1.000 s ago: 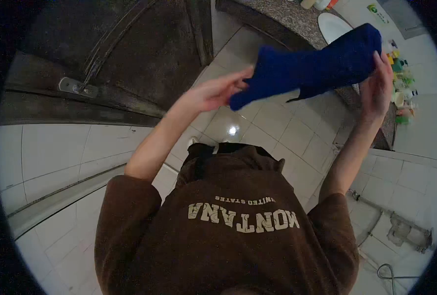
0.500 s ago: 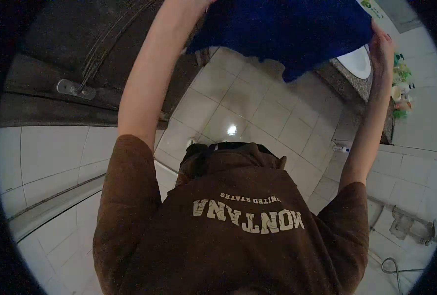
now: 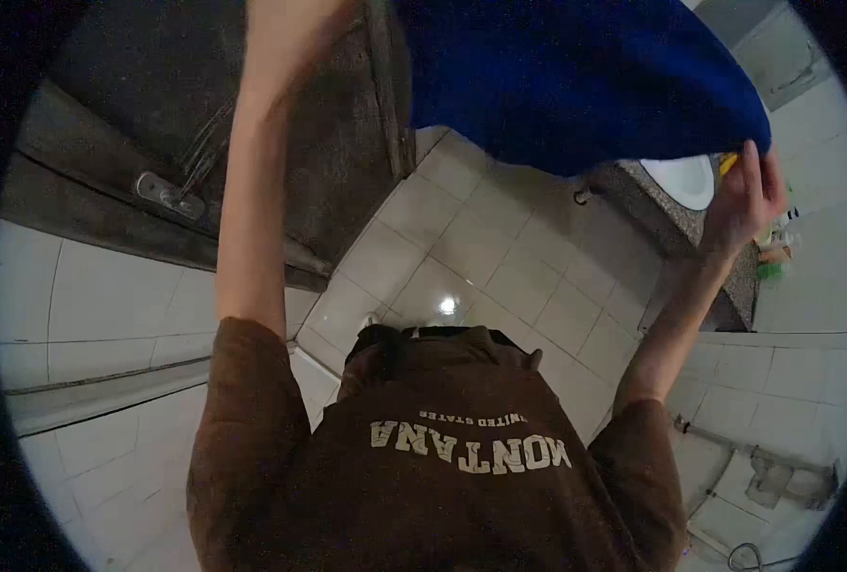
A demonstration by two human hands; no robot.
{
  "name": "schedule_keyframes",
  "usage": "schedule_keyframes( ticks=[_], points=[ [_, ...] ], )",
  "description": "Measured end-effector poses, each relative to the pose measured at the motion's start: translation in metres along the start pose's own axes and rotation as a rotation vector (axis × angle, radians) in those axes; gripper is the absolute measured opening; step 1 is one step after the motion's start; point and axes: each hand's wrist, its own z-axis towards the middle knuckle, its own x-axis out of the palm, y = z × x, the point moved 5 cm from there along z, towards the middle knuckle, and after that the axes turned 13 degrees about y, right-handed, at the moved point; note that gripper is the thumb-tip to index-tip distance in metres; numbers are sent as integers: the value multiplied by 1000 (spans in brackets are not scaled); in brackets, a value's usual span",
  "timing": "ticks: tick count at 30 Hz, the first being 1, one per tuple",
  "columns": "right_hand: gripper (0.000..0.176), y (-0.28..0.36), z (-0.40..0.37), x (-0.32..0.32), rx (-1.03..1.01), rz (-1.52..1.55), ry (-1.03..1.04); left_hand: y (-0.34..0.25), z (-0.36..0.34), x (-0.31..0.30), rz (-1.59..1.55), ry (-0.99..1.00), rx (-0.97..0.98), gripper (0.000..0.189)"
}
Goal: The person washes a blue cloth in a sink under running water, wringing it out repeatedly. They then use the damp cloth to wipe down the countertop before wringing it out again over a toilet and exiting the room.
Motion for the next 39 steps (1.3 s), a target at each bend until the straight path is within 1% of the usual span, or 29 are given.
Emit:
schedule_keyframes(
  ticks=[1,2,3,5,7,8,9,10,11,12,13,14,15,16,18,19,20,21,22,24,26,28,29,30,32,33,35,37,39],
  points=[
    [15,12,-6,2,-21,-55,-41,-32,-33,16,10,1,17,13],
    [15,19,-11,3,-40,-108,-82,-24,-13,0,20,3,33,13],
    [14,21,-14,6,-58,-235,-10,-43,-29,19,30,2,49,13],
    [13,6,-24,11,49,-271,-1,-54,-26,37,51,3,74,12],
    [16,-10,-32,15,79,-276,44,-23,-47,35,-286,80,-124,12],
    [18,-19,-37,12,181,-169,2,-18,-55,32,-302,13,-210,12],
    [19,-24,-38,8,280,-60,-38,-25,-57,30,-295,10,-201,12],
    [21,-22,-43,6,354,21,-68,-33,-61,22,-306,-36,-187,12],
    [21,-19,-39,5,343,27,-66,-42,-64,15,-317,-81,-174,12],
    [21,-11,-30,10,250,24,6,-63,-58,9,-255,-41,-89,12],
    [21,0,-23,17,158,19,78,-86,-53,-1,-309,74,78,14],
    [21,16,-2,39,178,57,12,-106,-45,-6,-361,193,239,16],
    [20,25,16,54,142,100,31,-105,-49,-12,-355,195,244,16],
    [19,27,32,68,111,141,57,-101,-49,22,-324,201,224,17],
    [19,17,57,112,189,98,223,-83,-31,56,-256,189,195,18],
    [20,-1,62,130,306,-6,329,-90,-48,93,-212,187,183,19],
    [21,-29,63,143,423,-113,431,-88,-56,100,-169,187,166,19],
    [19,-64,54,155,535,-81,502,-90,-81,103,-131,187,145,20],
    [17,-101,36,162,658,-49,573,-78,-74,115,-98,186,113,21],
    [16,-170,-20,161,998,54,659,-59,-94,116,-55,168,17,22],
    [16,-218,-85,170,1304,399,534,-46,-120,99,6,122,-68,23],
    [15,-223,-120,190,1419,443,384,-40,-143,90,92,68,-160,25],
    [11,-227,-130,201,1395,430,383,-39,-158,90,134,49,-211,25],
    [11,-228,-139,214,1415,449,416,-40,-172,89,176,34,-264,26],
    [12,-231,-143,241,1332,441,472,-40,-190,97,269,11,-354,28],
    [12,-231,-147,256,1330,463,505,-42,-200,95,318,-2,-392,28],
    [14,-234,-156,276,1311,437,430,-38,-218,86,407,-35,-464,30],
    [15,-244,-165,290,1330,464,469,-34,-231,69,486,-72,-534,31],
    [18,-241,-172,306,1438,472,395,-30,-242,55,557,-98,-595,32]
  ],
)
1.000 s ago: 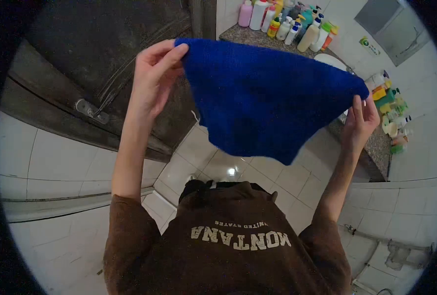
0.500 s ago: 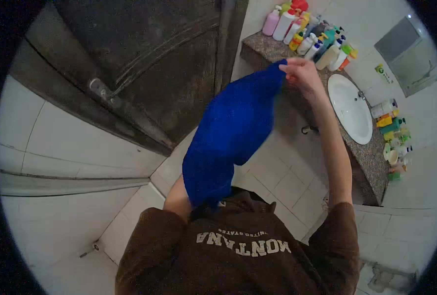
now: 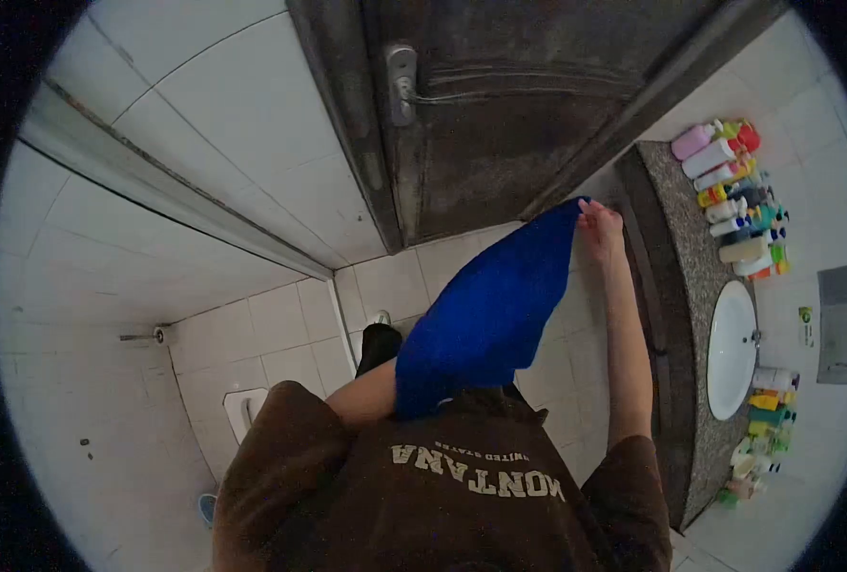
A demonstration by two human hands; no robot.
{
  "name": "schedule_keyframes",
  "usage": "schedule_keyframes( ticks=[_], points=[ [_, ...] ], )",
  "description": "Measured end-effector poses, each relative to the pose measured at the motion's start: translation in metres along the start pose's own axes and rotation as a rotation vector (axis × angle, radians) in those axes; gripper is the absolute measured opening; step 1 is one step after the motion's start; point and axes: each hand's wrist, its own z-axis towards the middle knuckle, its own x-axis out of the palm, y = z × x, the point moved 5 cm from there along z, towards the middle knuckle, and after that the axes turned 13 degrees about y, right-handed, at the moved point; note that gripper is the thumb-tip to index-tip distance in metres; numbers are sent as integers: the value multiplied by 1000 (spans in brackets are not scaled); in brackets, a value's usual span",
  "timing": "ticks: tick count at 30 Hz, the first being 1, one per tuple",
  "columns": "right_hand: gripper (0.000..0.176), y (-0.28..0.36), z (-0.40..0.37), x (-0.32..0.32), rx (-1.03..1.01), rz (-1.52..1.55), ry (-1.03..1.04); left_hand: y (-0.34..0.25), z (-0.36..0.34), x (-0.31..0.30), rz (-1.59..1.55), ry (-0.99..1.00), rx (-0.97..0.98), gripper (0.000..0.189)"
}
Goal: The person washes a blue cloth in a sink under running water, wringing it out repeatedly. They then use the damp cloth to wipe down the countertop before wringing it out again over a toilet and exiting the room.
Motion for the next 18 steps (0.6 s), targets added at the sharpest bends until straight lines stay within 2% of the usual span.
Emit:
schedule_keyframes(
  ticks=[1,3,4,6,7,9,10,11,12,13,14,17,18],
  points=[
    [18,-3,3,10,-4,-10,19,11,1,-10,32,-9,-28,33],
    [20,9,-13,44,-190,-382,-200,34,1,-32,93,-14,-80,35],
    [20,6,-14,59,-198,-385,-192,50,-19,-50,122,-12,-105,35],
    [19,26,-30,114,-821,-850,-10,74,-41,-71,169,-23,-155,37],
    [19,24,-29,134,-833,-859,6,86,-50,-79,191,-32,-181,38],
    [12,15,-27,186,-872,-1029,182,108,-62,-97,245,-50,-233,39],
    [11,11,-23,203,-1011,-957,184,121,-73,-105,273,-55,-262,40],
    [11,9,-22,223,-1023,-956,196,129,-77,-110,301,-59,-291,40],
    [12,12,-30,242,-1217,-1007,87,134,-84,-113,303,-73,-292,40],
    [13,13,-39,255,-1407,-1047,-28,130,-96,-121,442,-183,-196,23],
    [13,10,-39,262,-1413,-1043,-22,124,-105,-127,584,-289,-98,11],
    [15,0,-34,279,-1462,-1122,-62,125,-125,-139,583,-276,-103,12],
    [16,-11,-11,270,-1103,-920,-8,126,-122,-144,575,-265,-102,12]
  ],
)
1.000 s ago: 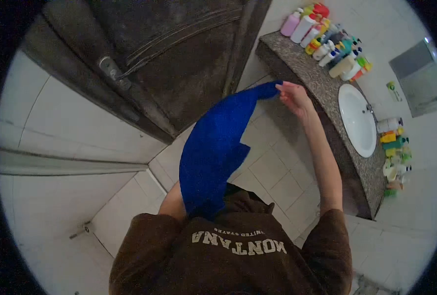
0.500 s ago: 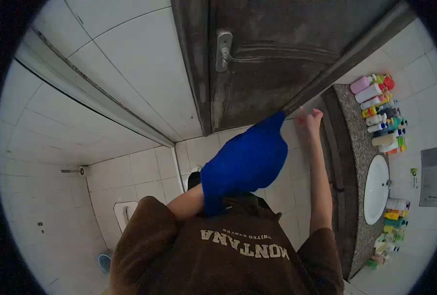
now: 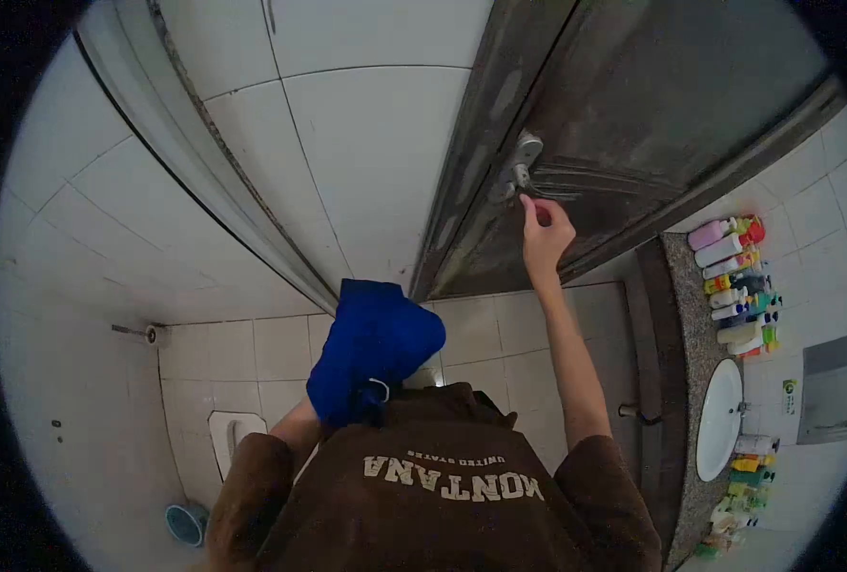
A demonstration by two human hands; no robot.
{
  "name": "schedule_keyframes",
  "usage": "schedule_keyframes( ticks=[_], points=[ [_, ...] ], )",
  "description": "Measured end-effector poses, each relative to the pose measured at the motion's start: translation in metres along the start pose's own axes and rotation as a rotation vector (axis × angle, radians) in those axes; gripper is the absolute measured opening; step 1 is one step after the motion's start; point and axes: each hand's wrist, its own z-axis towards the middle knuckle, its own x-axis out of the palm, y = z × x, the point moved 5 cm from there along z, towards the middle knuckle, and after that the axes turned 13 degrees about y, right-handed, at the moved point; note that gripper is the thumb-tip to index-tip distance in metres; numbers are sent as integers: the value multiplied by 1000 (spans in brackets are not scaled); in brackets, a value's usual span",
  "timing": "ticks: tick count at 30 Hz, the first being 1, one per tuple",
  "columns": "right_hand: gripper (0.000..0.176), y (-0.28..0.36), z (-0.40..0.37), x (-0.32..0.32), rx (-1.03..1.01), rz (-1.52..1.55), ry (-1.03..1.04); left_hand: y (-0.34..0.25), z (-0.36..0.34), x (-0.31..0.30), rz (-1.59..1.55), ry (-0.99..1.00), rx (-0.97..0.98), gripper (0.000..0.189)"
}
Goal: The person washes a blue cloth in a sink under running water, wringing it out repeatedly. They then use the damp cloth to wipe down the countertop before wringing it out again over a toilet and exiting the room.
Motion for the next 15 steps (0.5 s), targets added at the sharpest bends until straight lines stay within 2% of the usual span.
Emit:
schedule_keyframes(
  ticks=[1,2,4,5,9,12,14,15],
  points=[
    [18,-25,-7,13,324,244,79,1,4,-1,-13,14,3,13],
    [18,-32,-10,22,328,236,68,-1,1,1,-28,29,7,13],
    [18,-39,-12,39,314,416,32,5,-4,-2,-57,63,17,14],
    [18,-42,-13,44,369,433,25,8,-5,-4,-69,77,21,15],
    [15,-41,-17,43,387,433,6,13,12,-4,-124,139,12,17],
    [22,-42,-20,30,472,557,51,13,-1,-2,-163,190,-6,18],
    [30,-14,-15,-10,131,-71,-324,15,-1,-1,-186,215,-21,20],
    [30,-7,-7,-22,132,-73,-323,15,-4,-1,-199,228,-30,20]
  ],
)
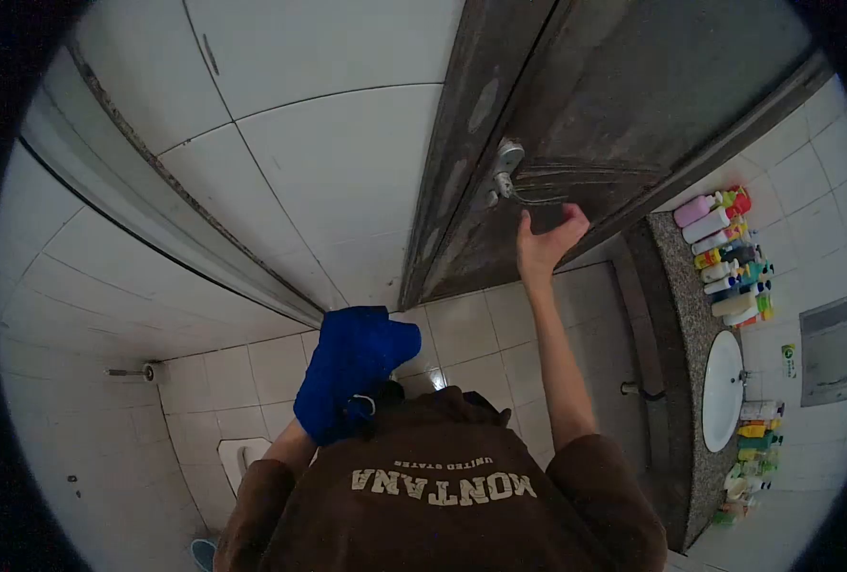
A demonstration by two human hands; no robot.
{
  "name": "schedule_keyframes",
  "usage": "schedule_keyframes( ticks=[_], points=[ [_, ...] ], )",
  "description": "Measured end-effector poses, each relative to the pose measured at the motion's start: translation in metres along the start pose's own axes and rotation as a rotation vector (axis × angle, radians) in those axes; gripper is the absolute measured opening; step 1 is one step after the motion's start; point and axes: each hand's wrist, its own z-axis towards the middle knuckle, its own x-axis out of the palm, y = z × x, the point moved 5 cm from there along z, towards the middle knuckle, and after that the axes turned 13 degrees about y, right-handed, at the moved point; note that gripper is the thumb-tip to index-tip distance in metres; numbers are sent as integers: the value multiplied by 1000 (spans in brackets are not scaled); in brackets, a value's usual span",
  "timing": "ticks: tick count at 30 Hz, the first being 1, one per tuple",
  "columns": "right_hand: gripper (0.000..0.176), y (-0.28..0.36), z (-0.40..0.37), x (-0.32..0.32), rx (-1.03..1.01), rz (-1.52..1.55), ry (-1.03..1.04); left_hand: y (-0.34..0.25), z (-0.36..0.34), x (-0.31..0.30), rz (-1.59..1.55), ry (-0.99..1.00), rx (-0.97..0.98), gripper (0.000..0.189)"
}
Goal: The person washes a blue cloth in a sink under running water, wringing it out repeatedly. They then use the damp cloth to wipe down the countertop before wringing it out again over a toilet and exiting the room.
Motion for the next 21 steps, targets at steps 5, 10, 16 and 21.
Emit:
schedule_keyframes(
  ticks=[5,10,16,21],
  points=[
    [36,2,27,17,-449,-555,496,8,2,-1,-75,81,-62,23],
    [24,-19,39,26,-507,-376,416,10,-6,0,-123,134,-140,26],
    [27,-40,8,44,-371,-258,127,21,-8,3,-184,226,-239,30],
    [25,-49,-15,47,-87,-99,58,23,-25,8,-238,326,-295,33]
  ],
)
